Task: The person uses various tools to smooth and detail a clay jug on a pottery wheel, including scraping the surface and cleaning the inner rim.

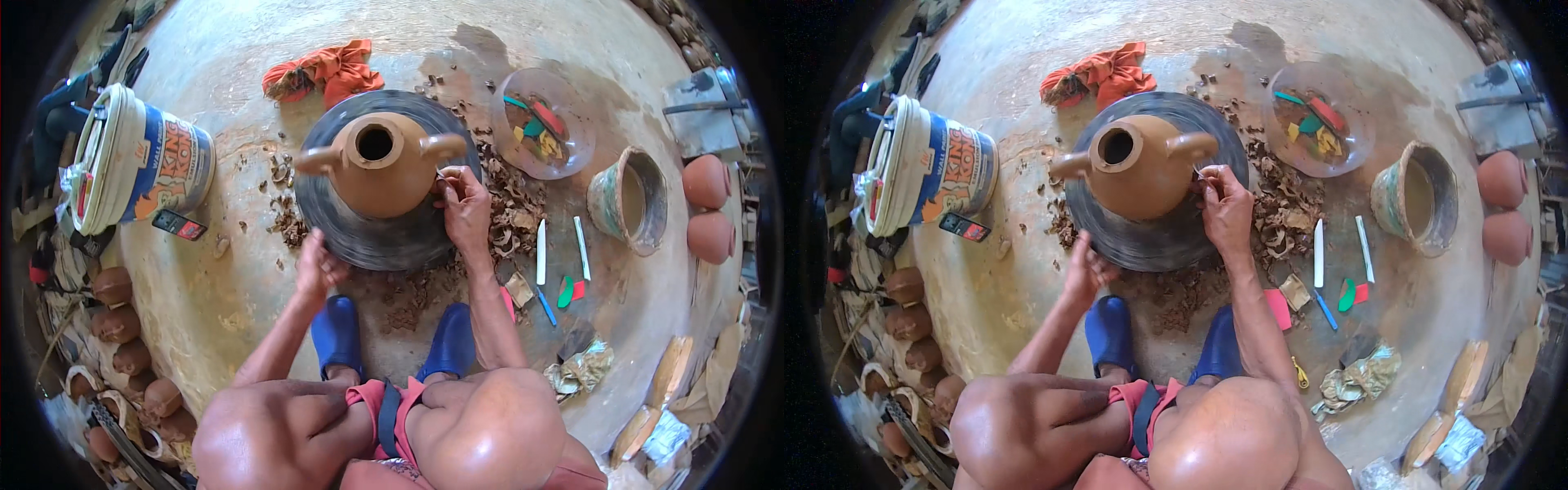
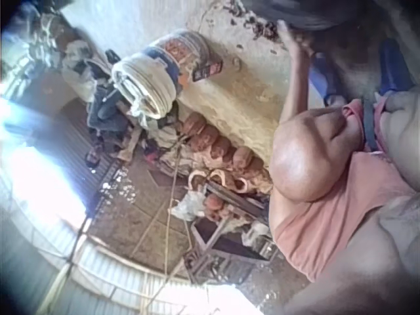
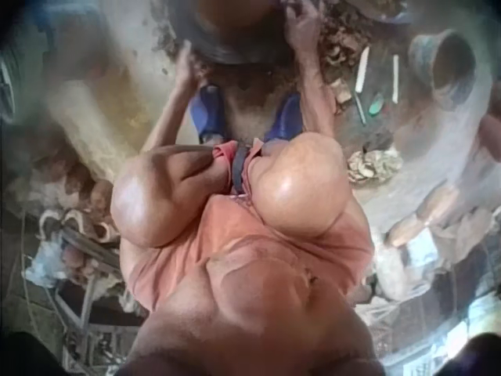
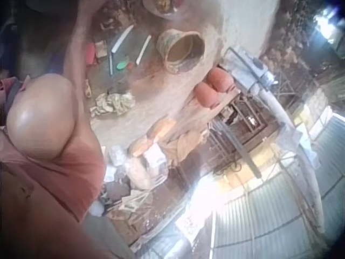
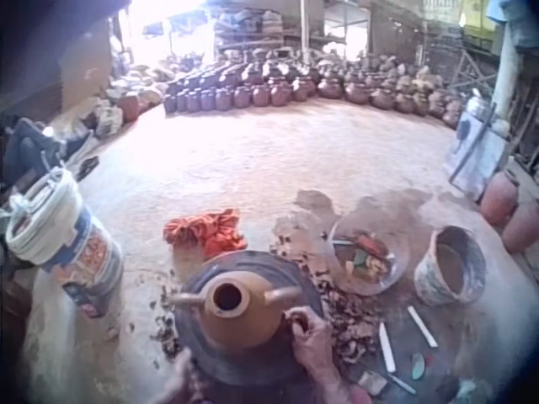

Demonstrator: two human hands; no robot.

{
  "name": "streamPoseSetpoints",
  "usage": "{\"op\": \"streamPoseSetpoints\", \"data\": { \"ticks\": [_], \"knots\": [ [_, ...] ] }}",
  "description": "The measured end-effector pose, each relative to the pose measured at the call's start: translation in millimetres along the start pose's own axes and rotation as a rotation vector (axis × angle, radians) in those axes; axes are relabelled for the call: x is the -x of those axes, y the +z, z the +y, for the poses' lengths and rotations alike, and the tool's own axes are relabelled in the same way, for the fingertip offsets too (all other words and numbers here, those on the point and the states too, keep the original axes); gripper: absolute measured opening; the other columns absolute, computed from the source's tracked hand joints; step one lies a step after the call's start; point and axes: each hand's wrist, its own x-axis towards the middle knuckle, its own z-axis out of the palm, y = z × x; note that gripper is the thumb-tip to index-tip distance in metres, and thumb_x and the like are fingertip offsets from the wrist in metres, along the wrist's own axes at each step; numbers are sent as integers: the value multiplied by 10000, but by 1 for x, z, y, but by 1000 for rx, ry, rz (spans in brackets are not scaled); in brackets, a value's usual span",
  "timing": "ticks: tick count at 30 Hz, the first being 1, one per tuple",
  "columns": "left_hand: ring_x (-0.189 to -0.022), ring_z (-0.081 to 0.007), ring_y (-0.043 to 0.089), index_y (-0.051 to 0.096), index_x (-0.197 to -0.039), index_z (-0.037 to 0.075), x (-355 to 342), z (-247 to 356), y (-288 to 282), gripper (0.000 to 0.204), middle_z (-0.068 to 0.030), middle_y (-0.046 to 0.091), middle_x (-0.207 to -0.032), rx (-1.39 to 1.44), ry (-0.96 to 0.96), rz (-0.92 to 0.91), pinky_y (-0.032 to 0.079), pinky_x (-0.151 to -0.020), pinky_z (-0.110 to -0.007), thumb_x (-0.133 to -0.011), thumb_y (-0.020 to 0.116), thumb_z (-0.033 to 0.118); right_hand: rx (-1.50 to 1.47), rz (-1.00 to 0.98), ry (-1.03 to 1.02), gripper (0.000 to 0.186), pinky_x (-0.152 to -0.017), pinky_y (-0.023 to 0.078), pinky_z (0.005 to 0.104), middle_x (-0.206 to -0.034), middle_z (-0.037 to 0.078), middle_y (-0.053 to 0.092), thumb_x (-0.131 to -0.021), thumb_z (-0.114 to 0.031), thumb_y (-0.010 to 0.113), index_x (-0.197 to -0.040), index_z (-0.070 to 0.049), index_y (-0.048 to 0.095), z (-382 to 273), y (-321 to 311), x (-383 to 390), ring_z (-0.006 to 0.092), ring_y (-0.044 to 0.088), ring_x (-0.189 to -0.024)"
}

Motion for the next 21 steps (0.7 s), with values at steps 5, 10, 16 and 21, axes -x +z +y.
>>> {"op": "streamPoseSetpoints", "data": {
  "ticks": [5, 10, 16, 21],
  "knots": [
    [-1062, -174, 699, 624, -1339, 70, -40, 26, -1, 636, -83, 729, -1186, 21, 346, 41, 582, -934, -382, -1119, 480, 649, 15, 62, -6, 163, -640, 594, 291, -940, 64, 802, -1044, 9, 632, -1168, -48, 720, 0, 9, 9, 96, 753, -816],
    [-1054, -335, 784, 525, -1429, 48, 45, -57, 50, 746, -207, 737, -1217, -51, -224, -377, 641, -785, -407, -1064, 555, 698, 27, 89, -70, 165, -643, 579, 310, -880, 69, 783, -1018, 15, 638, -1150, -40, 720, 8, 4, 11, 103, 719, -741],
    [-1110, -270, 748, 492, -1559, 82, 7, 20, 13, 872, -110, 715, -1361, -40, 61, -135, 609, -874, -387, -1015, 585, 757, 15, 67, -53, 169, -682, 576, 308, -876, 68, 787, -1025, 26, 628, -1154, -32, 720, -5, 12, 14, 111, 729, -776],
    [-1064, -278, 765, 541, -1438, 17, -14, 1, 32, 779, -169, 726, -1291, 21, 177, 162, 642, -734, -389, -1063, 557, 700, -2, 70, -48, 158, -712, 582, 318, -895, 87, 796, -1026, 16, 643, -1154, -26, 727, -1, 13, 20, 111, 741, -824]
  ]
}}
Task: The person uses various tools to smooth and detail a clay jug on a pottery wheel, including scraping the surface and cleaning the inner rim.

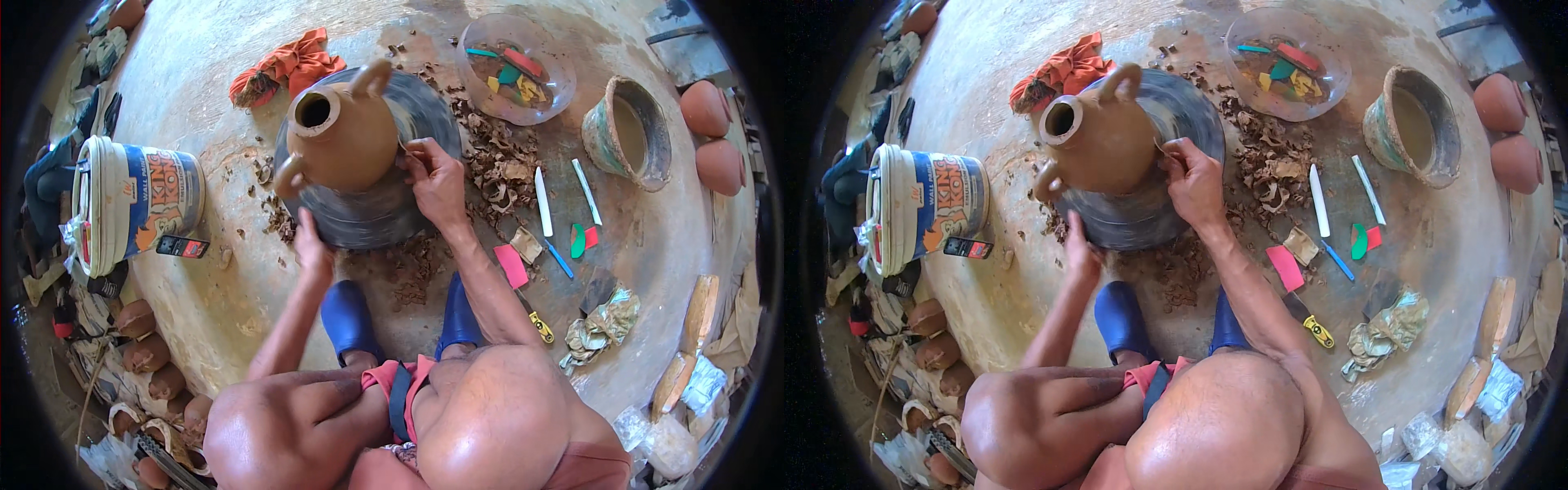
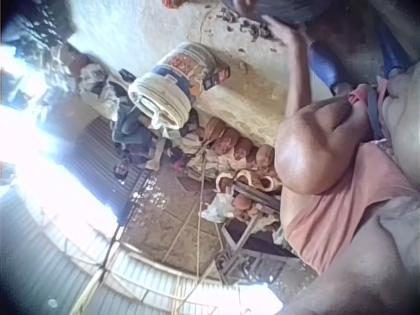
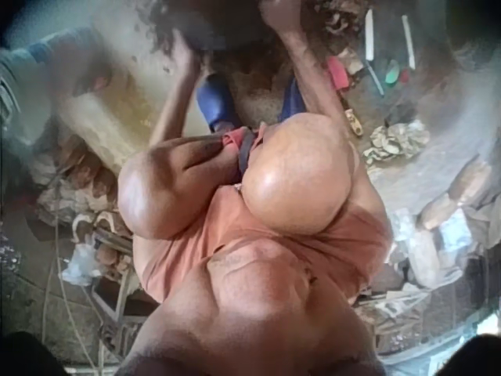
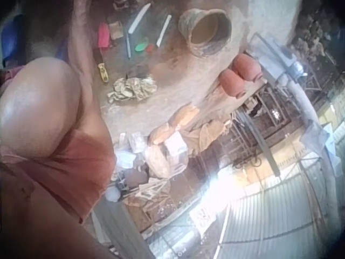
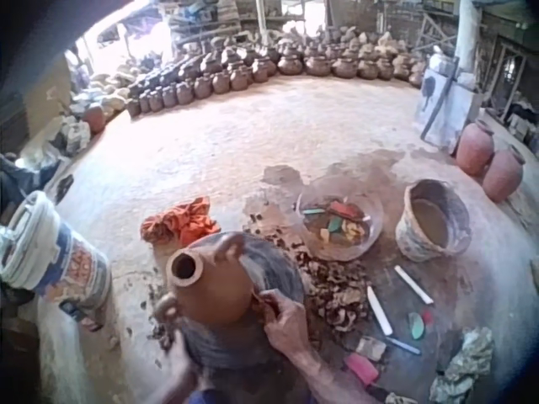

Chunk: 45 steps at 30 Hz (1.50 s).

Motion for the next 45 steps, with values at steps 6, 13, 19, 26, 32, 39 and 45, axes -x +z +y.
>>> {"op": "streamPoseSetpoints", "data": {
  "ticks": [6, 13, 19, 26, 32, 39, 45],
  "knots": [
    [-1085, -357, 760, 433, -1560, 44, 84, -23, 12, 786, -215, 702, -1338, -208, -504, -528, 638, -835, -433, -1092, 512, 671, 60, 25, -81, 159, -775, 600, 351, -944, 177, 791, -990, 17, 668, -1137, 9, 730, 3, 2, 5, 238, 786, -847],
    [-1175, -277, 732, 523, -1528, 82, -35, 51, -34, 769, -122, 726, -1340, 59, 6, -178, 604, -973, -462, -1081, 508, 707, 26, 30, -35, 161, -775, 600, 398, -1001, 199, 771, -970, 18, 686, -1123, 6, 737, 0, 2, 12, 304, 793, -897],
    [-1119, -378, 748, 427, -1562, 56, 73, -29, 6, 773, -188, 679, -1406, -68, -498, -598, 635, -844, -469, -1101, 488, 674, 138, 69, -145, 141, -700, 588, 300, -941, 82, 786, -1026, -3, 665, -1149, 8, 734, 12, -3, 13, 116, 729, -799],
    [-1237, -325, 691, 411, -1610, 72, -16, 49, -28, 860, -204, 615, -1475, 41, 5, -113, 612, -933, -485, -1076, 467, 743, 121, 89, -206, 180, -810, 578, 457, -995, 212, 733, -937, 25, 689, -1103, -21, 739, -5, 7, 10, 444, 732, -940],
    [-1243, -359, 686, 367, -1638, 109, 58, -35, -6, 823, -180, 636, -1449, 22, -357, -511, 596, -950, -493, -1106, 358, 737, 174, 82, -254, 168, -749, 557, 328, -964, 141, 740, -969, 41, 689, -1126, 13, 740, 0, 12, 15, 193, 717, -822],
    [-1211, -337, 699, 364, -1617, 126, 28, 18, -11, 806, -174, 547, -1540, -22, -230, -272, 591, -970, -497, -1086, 459, 725, 119, 88, -220, 162, -789, 563, 499, -977, 222, 717, -935, 25, 676, -1085, -22, 717, -1, 2, 15, 468, 706, -932],
    [-1111, -312, 744, 460, -1536, 51, 20, -13, -7, 756, -156, 707, -1306, 28, -46, -151, 640, -834, -463, -1112, 454, 676, 115, 82, -166, 156, -780, 564, 485, -958, 212, 713, -938, 38, 655, -1066, -28, 715, 2, 10, 23, 445, 715, -907]
  ]
}}
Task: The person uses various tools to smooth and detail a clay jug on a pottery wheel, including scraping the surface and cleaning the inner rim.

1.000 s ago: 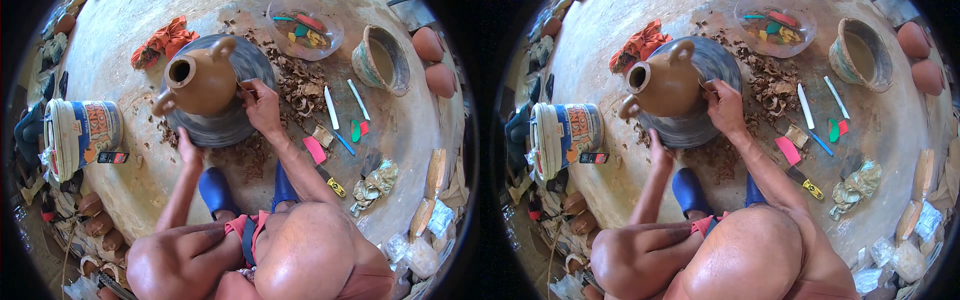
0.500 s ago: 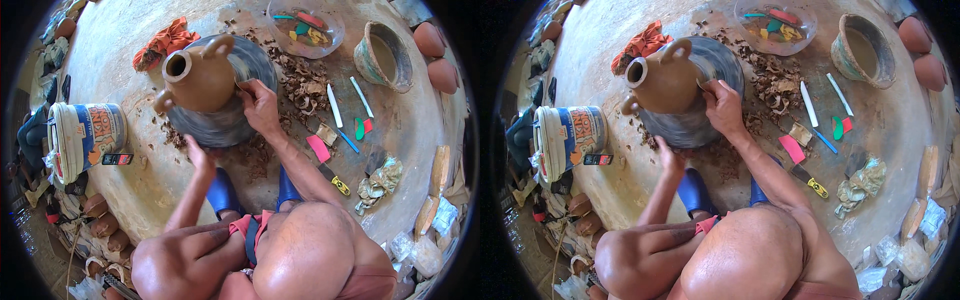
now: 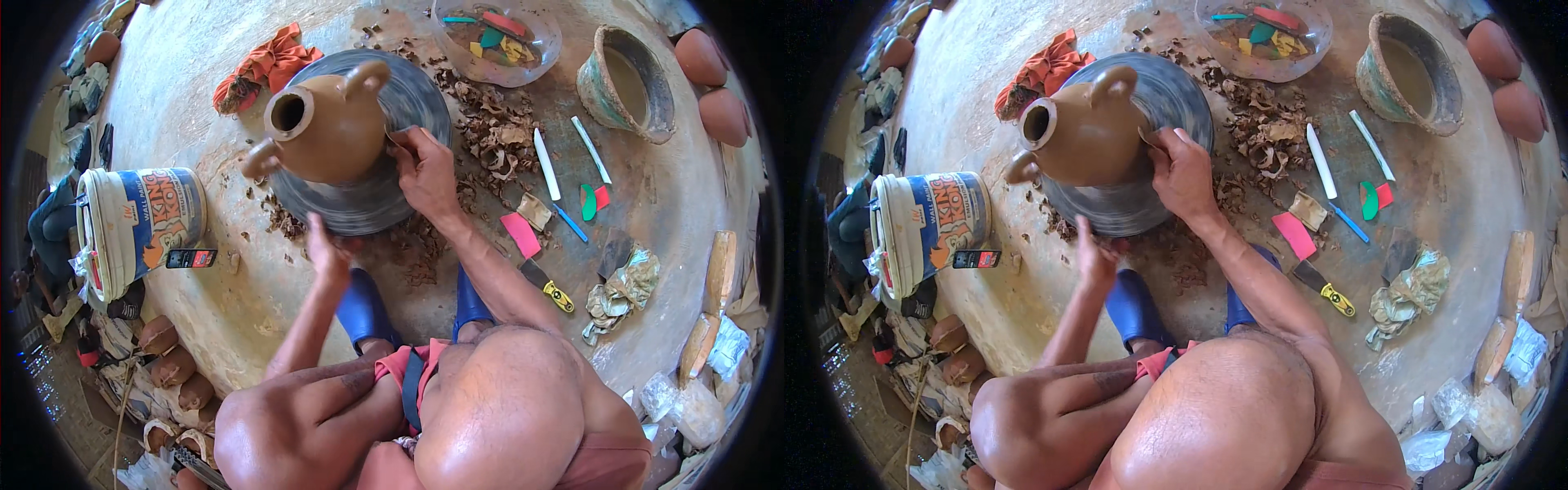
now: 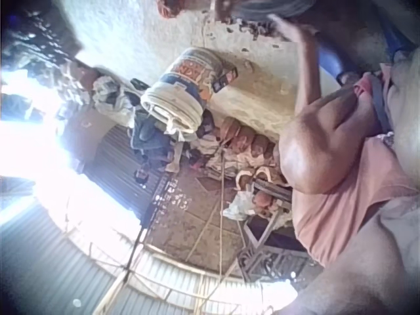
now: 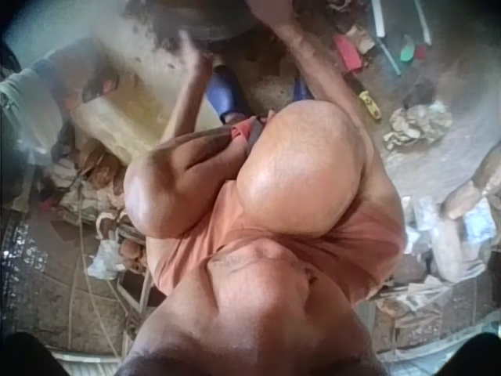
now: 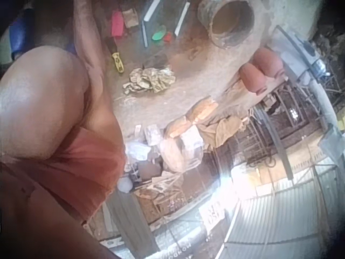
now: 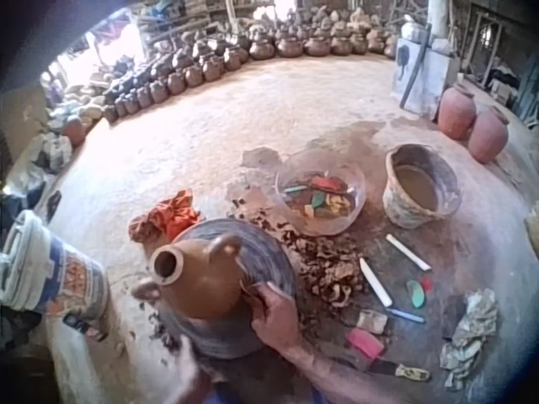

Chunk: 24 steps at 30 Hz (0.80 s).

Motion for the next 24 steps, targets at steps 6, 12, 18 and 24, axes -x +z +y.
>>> {"op": "streamPoseSetpoints", "data": {
  "ticks": [6, 12, 18, 24],
  "knots": [
    [-1051, -352, 763, 420, -1573, 84, 73, -5, 38, 733, -255, 674, -1350, -152, -470, -313, 627, -859, -438, -1117, 459, 656, -17, 28, -29, 146, -780, 557, 504, -951, 209, 707, -944, 24, 655, -1065, -32, 713, 2, -4, 1, 449, 709, -911],
    [-1316, -320, 608, 382, -1620, 163, 5, 29, -4, 821, -130, 526, -1581, -56, -181, -24, 538, -962, -472, -1039, 589, 705, 37, 30, -47, 129, -763, 545, 507, -934, 210, 686, -925, 26, 664, -1041, -24, 691, 1, 0, 2, 463, 685, -893],
    [-1444, -327, 469, 176, -1739, 358, -17, 44, -7, 812, -11, 288, -1768, -34, -36, 110, 440, -1023, -556, -1082, 568, 629, -18, 15, -28, 140, -760, 544, 502, -936, 214, 680, -916, 39, 665, -1047, -7, 683, 0, 7, 5, 467, 680, -889],
    [-1484, -291, 487, 357, -1673, 249, -25, 45, -6, 678, -34, 421, -1705, -31, 17, 108, 411, -1145, -591, -1119, 489, 616, 27, 12, -42, 160, -747, 569, 356, -979, 182, 703, -942, 95, 672, -1093, 51, 704, -6, 8, 13, 254, 731, -831]
  ]
}}
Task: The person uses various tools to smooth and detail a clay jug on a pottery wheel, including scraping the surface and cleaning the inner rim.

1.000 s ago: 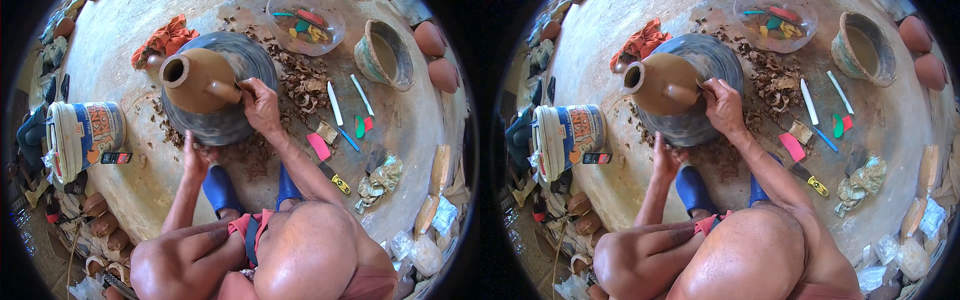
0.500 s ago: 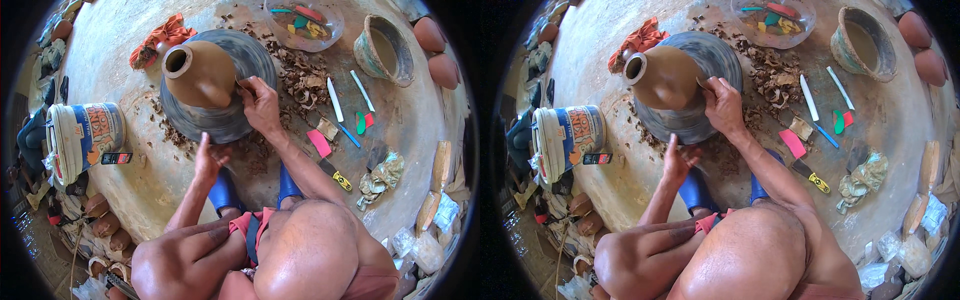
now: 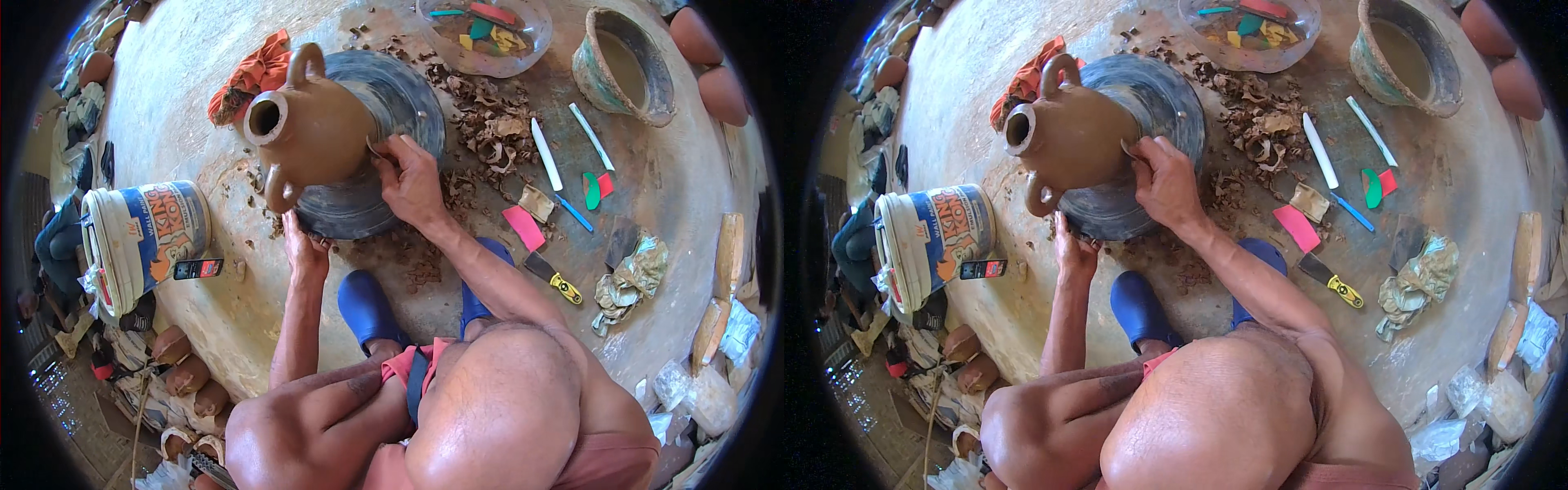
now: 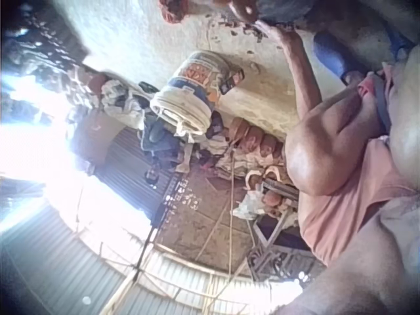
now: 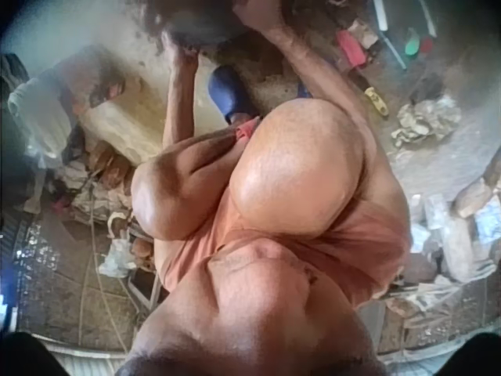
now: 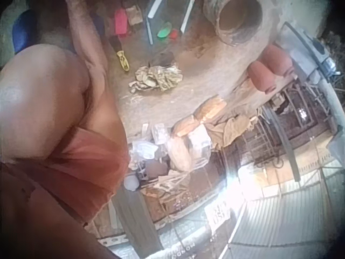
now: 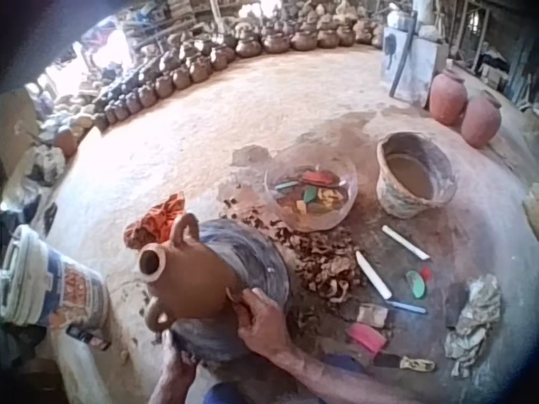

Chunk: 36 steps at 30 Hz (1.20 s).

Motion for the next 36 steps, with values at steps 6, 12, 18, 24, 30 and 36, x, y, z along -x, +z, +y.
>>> {"op": "streamPoseSetpoints", "data": {
  "ticks": [6, 12, 18, 24, 30, 36],
  "knots": [
    [-1426, -286, 576, 436, -1615, 196, -15, 5, 6, 571, -41, 560, -1586, 31, 39, -18, 510, -1084, -591, -1157, 425, 538, -54, -42, 6, 161, -775, 571, 463, -961, 208, 702, -914, 37, 670, -1062, -5, 721, -4, -8, 9, 427, 717, -895],
    [-1495, -277, 485, 364, -1669, 236, -49, -3, -23, 642, -45, 446, -1671, 97, 85, -100, 453, -1147, -582, -1132, 523, 551, -69, 65, 130, 154, -730, 620, 381, -911, 160, 788, -928, 29, 686, -1061, 5, 759, -4, -36, -42, 251, 785, -788],
    [-1498, -313, 472, 285, -1723, 209, -24, 3, -4, 763, -83, 404, -1712, 16, 104, -31, 459, -1125, -598, -1114, 550, 583, 175, -214, 155, 263, -824, 630, 414, -946, 214, 801, -886, -111, 667, -1083, 12, 790, -11, -26, -93, 334, 801, -854],
    [-1457, -310, 507, 297, -1714, 209, -21, -6, -12, 764, -94, 420, -1699, 47, 94, -26, 490, -1084, -583, -1104, 589, 565, 216, -230, 5, 291, -867, 622, 430, -957, 234, 793, -861, -108, 672, -1092, 5, 809, -67, -24, -114, 354, 794, -890],
    [-1365, -274, 579, 371, -1652, 242, -10, -12, -2, 673, -50, 488, -1629, 58, 64, 46, 525, -1010, -561, -1107, 583, 575, 401, -256, -215, 271, -878, 617, 460, -904, 258, 763, -858, -110, 679, -1056, 6, 823, -130, -15, -119, 407, 770, -892],
    [-1327, -268, 601, 321, -1679, 231, -6, -7, -5, 729, -53, 517, -1595, 33, 74, -56, 536, -1005, -547, -1099, 607, 567, 190, -324, 46, 240, -650, 602, 303, -929, 142, 797, -952, -81, 675, -1105, 30, 823, -154, -2, -116, 145, 738, -680]
  ]
}}
